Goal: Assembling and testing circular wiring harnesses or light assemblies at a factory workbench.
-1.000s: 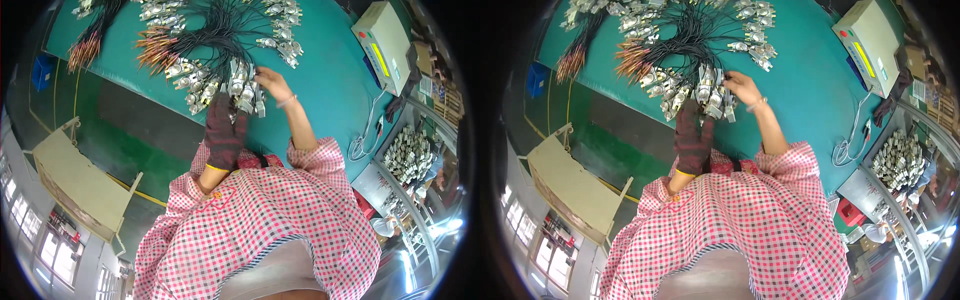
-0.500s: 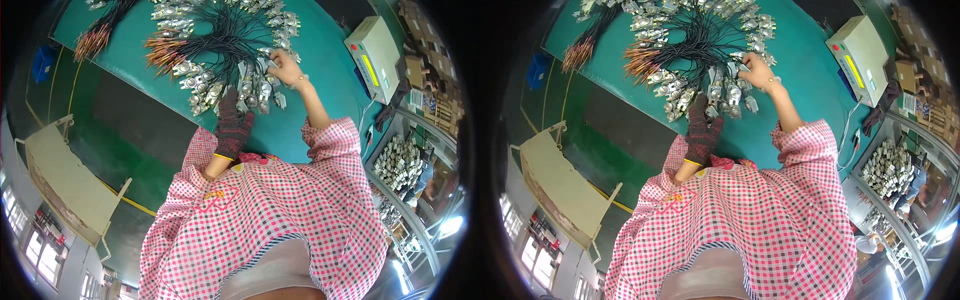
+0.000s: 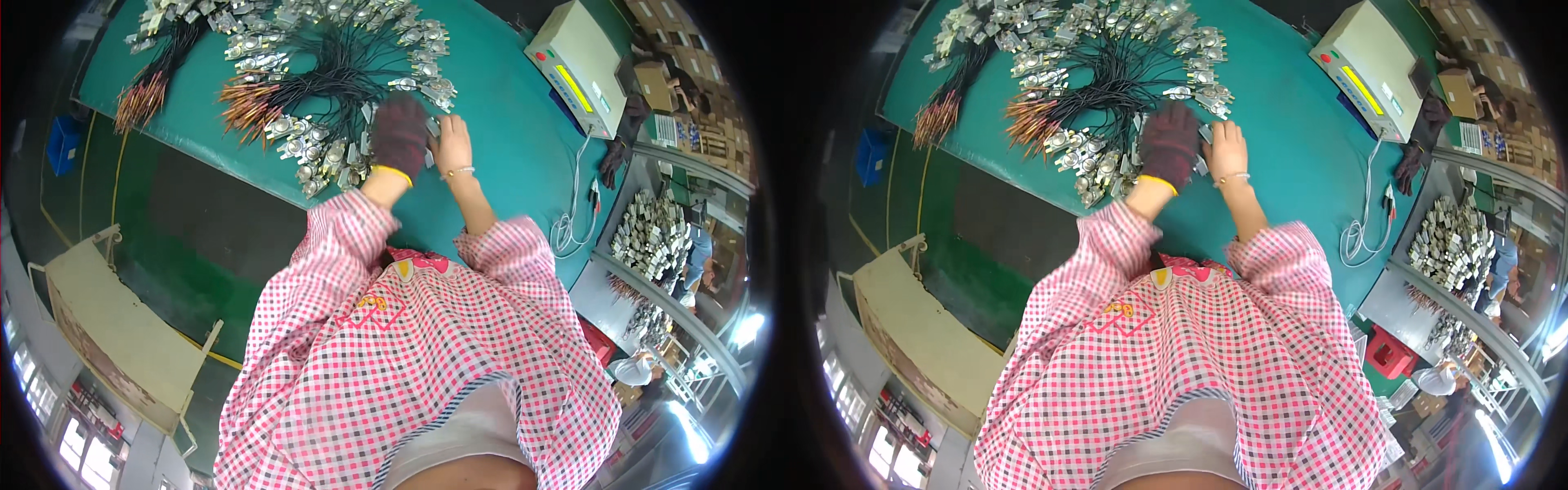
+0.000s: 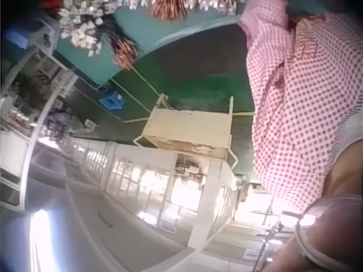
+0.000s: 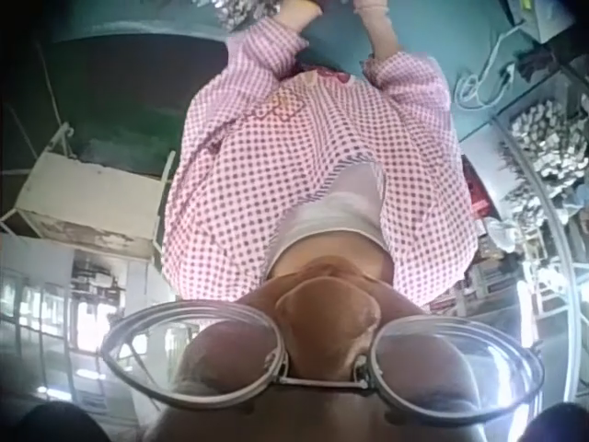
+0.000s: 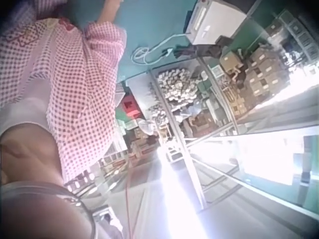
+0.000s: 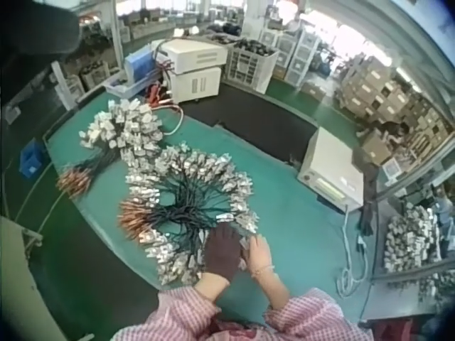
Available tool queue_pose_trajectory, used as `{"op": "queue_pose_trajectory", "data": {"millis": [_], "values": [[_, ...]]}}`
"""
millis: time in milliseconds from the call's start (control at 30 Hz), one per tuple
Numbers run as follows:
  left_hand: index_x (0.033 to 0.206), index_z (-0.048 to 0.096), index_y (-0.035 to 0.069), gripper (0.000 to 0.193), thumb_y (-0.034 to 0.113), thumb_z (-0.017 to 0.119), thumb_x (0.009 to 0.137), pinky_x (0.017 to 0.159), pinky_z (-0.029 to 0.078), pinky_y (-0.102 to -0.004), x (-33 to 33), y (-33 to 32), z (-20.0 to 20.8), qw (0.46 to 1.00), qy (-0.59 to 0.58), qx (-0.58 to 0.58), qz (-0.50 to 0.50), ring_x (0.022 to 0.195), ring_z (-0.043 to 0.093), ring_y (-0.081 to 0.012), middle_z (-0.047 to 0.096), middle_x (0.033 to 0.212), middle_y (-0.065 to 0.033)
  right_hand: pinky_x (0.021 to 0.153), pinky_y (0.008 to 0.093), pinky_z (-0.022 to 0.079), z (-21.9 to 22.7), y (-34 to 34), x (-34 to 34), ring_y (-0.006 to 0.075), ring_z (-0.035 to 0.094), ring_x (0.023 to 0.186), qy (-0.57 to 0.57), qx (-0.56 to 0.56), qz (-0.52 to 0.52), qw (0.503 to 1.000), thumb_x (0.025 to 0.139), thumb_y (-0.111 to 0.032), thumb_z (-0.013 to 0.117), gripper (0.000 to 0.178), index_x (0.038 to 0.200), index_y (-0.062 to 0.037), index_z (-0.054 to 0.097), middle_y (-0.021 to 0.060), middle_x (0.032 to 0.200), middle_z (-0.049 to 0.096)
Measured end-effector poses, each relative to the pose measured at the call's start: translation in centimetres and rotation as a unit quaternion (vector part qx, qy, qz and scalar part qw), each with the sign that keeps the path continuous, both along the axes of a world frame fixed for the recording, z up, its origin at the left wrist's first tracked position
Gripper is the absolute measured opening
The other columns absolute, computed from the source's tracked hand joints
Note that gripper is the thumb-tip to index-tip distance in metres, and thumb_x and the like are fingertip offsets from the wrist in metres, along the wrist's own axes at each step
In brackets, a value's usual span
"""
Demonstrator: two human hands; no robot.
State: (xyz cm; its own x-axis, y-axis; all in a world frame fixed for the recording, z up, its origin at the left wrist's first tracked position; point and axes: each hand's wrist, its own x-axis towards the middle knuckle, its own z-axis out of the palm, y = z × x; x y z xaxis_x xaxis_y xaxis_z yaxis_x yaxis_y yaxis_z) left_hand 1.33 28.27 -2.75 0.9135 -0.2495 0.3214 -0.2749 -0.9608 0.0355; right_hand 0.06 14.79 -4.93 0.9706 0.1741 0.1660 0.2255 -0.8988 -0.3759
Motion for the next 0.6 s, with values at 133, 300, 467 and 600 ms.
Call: {"op": "queue_pose_trajectory", "data": {"millis": [133, 300, 467, 600], "values": [[0.100, 0.058, 0.008, 0.031, 0.027, 0.056, 0.077, 0.077, 0.046, -0.0381, 1.0, 1.5, 2.4, 0.982, 0.184, 0.010, -0.029, 0.095, 0.057, -0.0260, 0.060, 0.098, -0.0093, 0.066, 0.0394, 0.049, -0.6, -2.0, 1.0, 0.0304, 0.060, 0.075, 0.176, 0.123, -0.016, 0.977, 0.077, -0.012, 0.065, 0.028, 0.099, -0.0022, 0.050, 0.0172, 0.088, 0.059], [0.099, 0.061, 0.013, 0.029, 0.026, 0.063, 0.073, 0.076, 0.048, -0.0424, 4.8, 2.8, 3.6, 0.941, 0.320, 0.022, -0.108, 0.090, 0.061, -0.0284, 0.063, 0.094, -0.0104, 0.045, 0.0292, 0.044, -0.3, -4.6, 1.9, 0.0148, 0.056, 0.051, 0.367, 0.286, -0.113, 0.878, 0.086, -0.016, 0.060, 0.023, 0.097, -0.0027, 0.046, 0.0103, 0.071, 0.062], [0.103, 0.061, 0.012, 0.035, 0.026, 0.064, 0.071, 0.078, 0.049, -0.0422, 6.7, 1.3, 1.5, 0.918, 0.326, 0.137, -0.179, 0.095, 0.060, -0.0287, 0.064, 0.096, -0.0114, 0.052, 0.0270, 0.050, 1.6, -2.8, 1.7, 0.0182, 0.062, 0.056, 0.441, 0.428, -0.212, 0.760, 0.087, -0.025, 0.060, 0.032, 0.105, -0.0020, 0.045, 0.0118, 0.072, 0.063], [0.103, 0.059, 0.009, 0.036, 0.027, 0.064, 0.072, 0.078, 0.048, -0.0415, 6.3, 1.3, 2.0, 0.926, 0.278, 0.116, -0.226, 0.093, 0.060, -0.0291, 0.063, 0.098, -0.0120, 0.057, 0.0296, 0.052, -1.0, -2.1, 1.5, 0.0198, 0.063, 0.062, 0.436, 0.499, -0.308, 0.683, 0.086, -0.026, 0.062, 0.035, 0.105, -0.0011, 0.048, 0.0150, 0.080, 0.065]]}}
